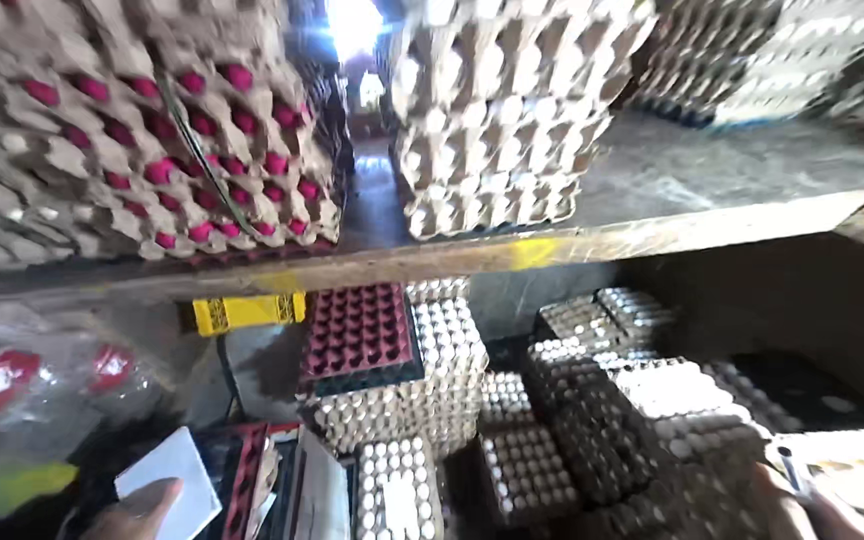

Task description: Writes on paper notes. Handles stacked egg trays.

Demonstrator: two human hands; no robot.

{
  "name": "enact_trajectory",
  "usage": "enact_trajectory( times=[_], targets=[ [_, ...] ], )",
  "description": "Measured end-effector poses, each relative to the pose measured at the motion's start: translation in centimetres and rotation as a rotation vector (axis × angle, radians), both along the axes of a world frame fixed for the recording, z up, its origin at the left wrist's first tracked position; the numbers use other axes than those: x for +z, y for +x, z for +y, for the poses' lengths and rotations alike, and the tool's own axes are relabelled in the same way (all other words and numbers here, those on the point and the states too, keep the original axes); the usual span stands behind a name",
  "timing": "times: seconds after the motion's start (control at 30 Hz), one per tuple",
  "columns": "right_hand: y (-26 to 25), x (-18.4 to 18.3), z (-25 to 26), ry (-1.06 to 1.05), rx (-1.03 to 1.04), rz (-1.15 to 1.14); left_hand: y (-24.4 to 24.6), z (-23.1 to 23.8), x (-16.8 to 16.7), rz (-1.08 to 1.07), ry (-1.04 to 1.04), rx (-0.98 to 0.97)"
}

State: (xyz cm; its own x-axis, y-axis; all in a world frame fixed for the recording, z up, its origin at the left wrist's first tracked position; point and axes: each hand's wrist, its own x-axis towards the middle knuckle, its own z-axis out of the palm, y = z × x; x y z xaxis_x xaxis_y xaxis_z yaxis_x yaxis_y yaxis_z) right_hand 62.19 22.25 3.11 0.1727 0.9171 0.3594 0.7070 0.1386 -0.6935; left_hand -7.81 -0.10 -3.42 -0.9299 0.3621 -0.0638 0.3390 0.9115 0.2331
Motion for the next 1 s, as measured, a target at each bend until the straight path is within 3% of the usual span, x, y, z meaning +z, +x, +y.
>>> enact_trajectory(
  times=[0.1,0.17,0.37,0.43,0.53,0.63,0.77,0.9,1.0],
  targets=[
    [-4.8,1.3,2.7,0.139,0.306,0.319,-0.3,0.4,-0.1,-0.021,0.054,-0.014],
    [-7.3,2.2,3.4,0.208,0.365,0.410,0.3,0.7,0.0,-0.061,0.177,0.001],
    [-12.3,6.0,4.9,0.268,0.705,0.615,4.1,4.7,5.5,-0.060,0.889,-0.219],
    [-14.4,7.9,4.9,0.287,0.832,0.690,7.7,6.8,7.3,-0.252,1.168,-0.232],
    [-17.7,10.0,3.6,0.292,1.014,0.746,16.5,10.9,8.5,-0.747,1.543,-0.182],
    [-20.4,11.3,2.3,0.252,1.142,0.695,25.2,14.7,8.0,-1.112,1.541,-0.161],
    [-21.2,11.9,2.0,0.229,1.169,0.573,32.7,16.8,8.7,-1.498,1.405,-0.275],
    [-19.0,11.0,1.8,0.130,1.139,0.539,35.7,15.9,9.2,-1.850,1.448,-0.623],
    [-17.3,10.3,1.6,0.128,1.140,0.481,37.1,16.2,9.4,-1.923,1.428,-0.813]
  ],
)
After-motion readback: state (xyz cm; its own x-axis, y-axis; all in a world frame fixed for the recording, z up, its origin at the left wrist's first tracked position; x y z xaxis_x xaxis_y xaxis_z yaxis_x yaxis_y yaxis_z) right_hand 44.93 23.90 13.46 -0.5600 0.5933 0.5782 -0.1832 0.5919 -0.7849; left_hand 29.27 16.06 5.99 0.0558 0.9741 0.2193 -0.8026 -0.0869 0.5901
